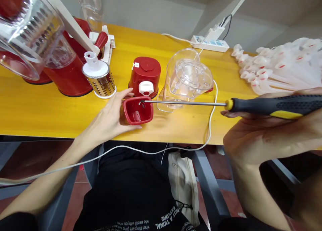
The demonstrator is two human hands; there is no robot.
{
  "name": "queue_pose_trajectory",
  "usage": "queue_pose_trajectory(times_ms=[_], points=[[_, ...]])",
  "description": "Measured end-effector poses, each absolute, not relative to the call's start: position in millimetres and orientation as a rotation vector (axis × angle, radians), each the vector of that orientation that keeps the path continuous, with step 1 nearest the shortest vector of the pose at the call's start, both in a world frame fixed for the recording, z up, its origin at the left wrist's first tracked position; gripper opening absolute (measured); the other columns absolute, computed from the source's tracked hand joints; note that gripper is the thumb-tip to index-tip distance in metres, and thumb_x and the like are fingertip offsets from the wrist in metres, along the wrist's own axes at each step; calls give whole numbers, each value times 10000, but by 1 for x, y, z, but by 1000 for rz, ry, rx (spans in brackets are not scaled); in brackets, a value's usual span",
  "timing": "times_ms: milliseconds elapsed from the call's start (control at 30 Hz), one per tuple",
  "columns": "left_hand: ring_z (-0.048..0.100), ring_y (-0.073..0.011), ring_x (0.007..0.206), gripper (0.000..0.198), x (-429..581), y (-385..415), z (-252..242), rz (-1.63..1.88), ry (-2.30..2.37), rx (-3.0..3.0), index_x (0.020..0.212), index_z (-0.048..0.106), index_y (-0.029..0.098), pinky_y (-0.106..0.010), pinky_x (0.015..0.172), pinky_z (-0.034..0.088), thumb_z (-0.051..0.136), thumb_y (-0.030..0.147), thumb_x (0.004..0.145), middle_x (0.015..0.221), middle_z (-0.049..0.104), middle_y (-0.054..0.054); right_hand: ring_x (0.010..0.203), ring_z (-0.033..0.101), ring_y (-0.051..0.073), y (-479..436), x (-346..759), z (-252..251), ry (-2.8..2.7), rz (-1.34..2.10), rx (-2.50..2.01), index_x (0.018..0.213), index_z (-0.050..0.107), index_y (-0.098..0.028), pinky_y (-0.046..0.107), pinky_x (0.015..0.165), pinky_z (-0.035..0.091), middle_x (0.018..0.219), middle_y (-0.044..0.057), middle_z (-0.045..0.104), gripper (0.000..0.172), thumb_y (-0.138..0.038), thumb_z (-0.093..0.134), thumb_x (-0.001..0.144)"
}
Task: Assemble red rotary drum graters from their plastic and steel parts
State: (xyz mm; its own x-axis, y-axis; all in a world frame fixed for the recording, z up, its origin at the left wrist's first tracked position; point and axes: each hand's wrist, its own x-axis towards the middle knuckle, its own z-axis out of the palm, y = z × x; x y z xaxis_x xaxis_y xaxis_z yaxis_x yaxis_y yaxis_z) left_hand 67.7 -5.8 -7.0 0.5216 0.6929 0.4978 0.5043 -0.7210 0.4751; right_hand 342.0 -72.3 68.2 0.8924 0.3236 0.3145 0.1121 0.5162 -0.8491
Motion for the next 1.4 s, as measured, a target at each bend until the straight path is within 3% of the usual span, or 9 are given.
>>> queue_pose_trajectory(times_ms=[100, 200, 267, 467, 633, 800, 967, 1167, 1400], points=[[565, -358, 1297, 996, 62, -9, 3, 1264, 920, 2626, 1486, 420, 218, -547, 1093, 495, 826, 681, 704, 1405, 552, -181, 1135, 656, 93, -66, 351, 66, -629, 89, -787, 986, 496, -174, 214, 598, 626, 1411, -66, 498, 142, -277, 402, 1008], [571, -350, 1274, 843, 64, -17, 16, 1386, 915, 2711, 1456, 461, 257, -548, 1071, 489, 763, 671, 786, 1377, 574, -151, 690, 666, 78, -64, 356, 58, -695, 151, -747, 993, 409, -168, 308, 422, 569, 1400, 11, 513, 394, -469, 633, 870], [600, -321, 1225, 686, 70, -22, 22, 1383, 935, 2739, 1447, 459, 276, -512, 1027, 510, 710, 575, 884, 1331, 607, -118, 549, 609, 71, -65, 355, 56, -714, 167, -764, 986, 362, -177, 349, 420, 575, 1238, 23, 590, 396, -466, 610, 877], [608, -311, 1131, 686, 84, -26, 9, 1310, 1036, 2723, 1399, 464, 198, -482, 967, 515, 769, 480, 853, 1269, 617, -145, 506, 606, 123, -67, 361, 57, -755, 142, -766, 1016, 335, -188, 367, 407, 575, 803, -71, 550, 360, -418, 576, 879], [585, -322, 1188, 717, 85, -18, 0, 1157, 1082, 2718, 1399, 452, 153, -486, 1012, 509, 747, 526, 862, 1309, 590, -176, 500, 605, 136, -69, 369, 55, -740, 126, -746, 1074, 333, -192, 369, 383, 553, 800, -70, 550, 324, -389, 539, 921], [602, -319, 1110, 653, 85, -6, 1, 1081, 1158, 2732, 1371, 484, 132, -489, 966, 524, 709, 515, 893, 1239, 626, -175, 657, 637, 6, -71, 368, 55, -695, 150, -672, 980, 368, -155, 168, 484, 586, 855, -65, 532, 192, -264, 522, 948], [519, -368, 1287, 759, 81, -10, 3, 1221, 1144, 2737, 1444, 452, 198, -556, 1073, 439, 727, 587, 853, 1415, 530, -194, 547, 602, 46, -70, 365, 52, -728, 145, -759, 971, 344, -173, 232, 413, 567, 810, -79, 498, 382, -428, 617, 892], [648, -240, 1004, 433, 86, -29, 16, 1502, 1030, 2649, 1341, 567, 234, -408, 895, 503, 709, 299, 936, 1128, 691, -91, 548, 599, 63, -70, 362, 54, -751, 167, -803, 919, 357, -163, 249, 427, 580, 789, -57, 475, 453, -515, 632, 840], [654, -189, 882, 264, 90, -27, 18, 1559, 934, 2598, 1171, 661, 178, -349, 824, 515, 684, 98, 920, 1003, 743, -59, 516, 593, 63, -72, 362, 51, -745, 161, -797, 928, 351, -164, 212, 454, 582, 794, -59, 483, 441, -489, 639, 852]])
